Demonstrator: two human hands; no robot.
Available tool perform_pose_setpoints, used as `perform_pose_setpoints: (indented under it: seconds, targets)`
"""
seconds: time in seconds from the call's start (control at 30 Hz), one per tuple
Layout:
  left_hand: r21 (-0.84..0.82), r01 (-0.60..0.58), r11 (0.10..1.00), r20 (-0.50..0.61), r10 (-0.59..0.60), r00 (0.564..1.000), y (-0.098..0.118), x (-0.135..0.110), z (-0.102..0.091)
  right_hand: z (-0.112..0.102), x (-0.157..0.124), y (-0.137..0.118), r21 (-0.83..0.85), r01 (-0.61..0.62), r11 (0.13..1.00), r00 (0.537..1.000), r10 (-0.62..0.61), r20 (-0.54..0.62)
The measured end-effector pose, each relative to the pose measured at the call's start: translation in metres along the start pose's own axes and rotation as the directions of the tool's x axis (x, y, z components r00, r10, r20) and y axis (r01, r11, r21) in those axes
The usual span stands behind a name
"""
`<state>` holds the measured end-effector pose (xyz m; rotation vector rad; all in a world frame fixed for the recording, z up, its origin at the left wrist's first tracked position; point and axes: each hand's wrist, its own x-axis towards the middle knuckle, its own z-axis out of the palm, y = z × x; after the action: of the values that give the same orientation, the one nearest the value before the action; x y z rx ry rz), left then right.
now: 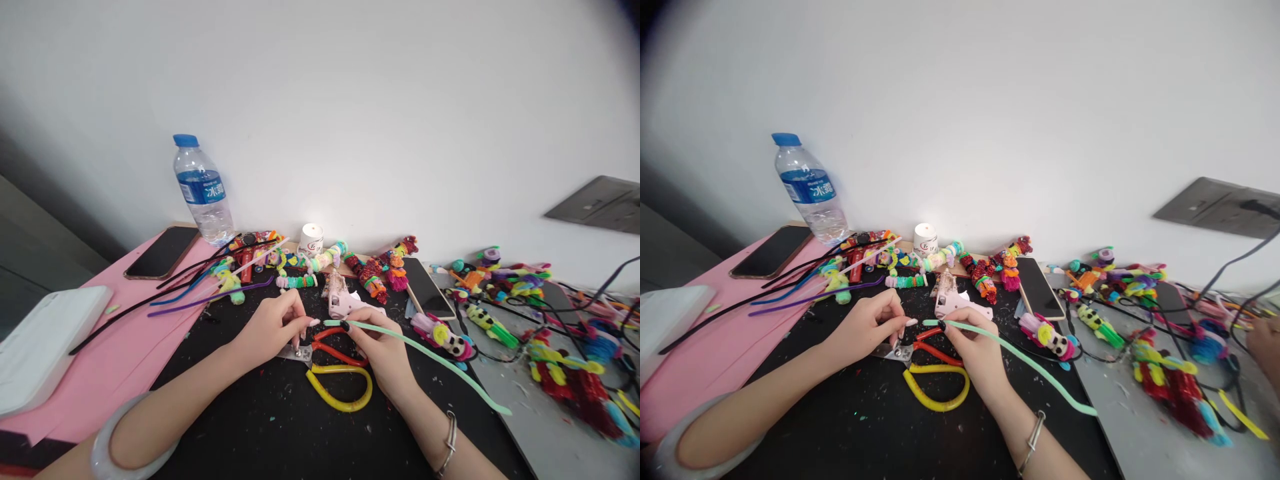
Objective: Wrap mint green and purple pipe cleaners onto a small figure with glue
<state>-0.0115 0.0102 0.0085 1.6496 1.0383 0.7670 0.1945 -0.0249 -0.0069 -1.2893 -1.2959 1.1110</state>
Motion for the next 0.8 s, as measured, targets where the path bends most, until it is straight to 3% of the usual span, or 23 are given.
perform_pose_setpoints:
  seconds: [0.13,0.3,0.47,0.63,0.8]
  targets:
    - [-0.017,0.023,1.000,0.049,-0.022,0.999,-0.0019,-0.0004,0.0007,-0.0003,-0.0002,-0.0001,-0.011,0.004,1.000,1.000,-0.004,0.004]
    - [0.172,-0.119,0.978,0.076,0.107,0.991,0.0000,0.0002,-0.0016,0.0001,-0.0003,0.0003,-0.008,0.002,1.000,1.000,-0.002,-0.001]
    - [0.349,-0.182,0.919,0.072,0.167,0.983,-0.0014,0.0026,-0.0036,0.0006,-0.0010,-0.0010,0.014,0.005,1.000,1.000,-0.005,0.002]
    - [0.226,-0.139,0.964,0.093,0.121,0.988,-0.0025,0.0019,-0.0022,0.0013,-0.0002,-0.0016,0.015,0.011,1.000,1.000,-0.011,0.002]
    - [0.264,-0.251,0.931,0.122,0.226,0.966,0.0024,-0.0013,-0.0003,0.0023,-0.0007,-0.0072,-0.017,0.061,0.998,0.998,-0.060,0.011]
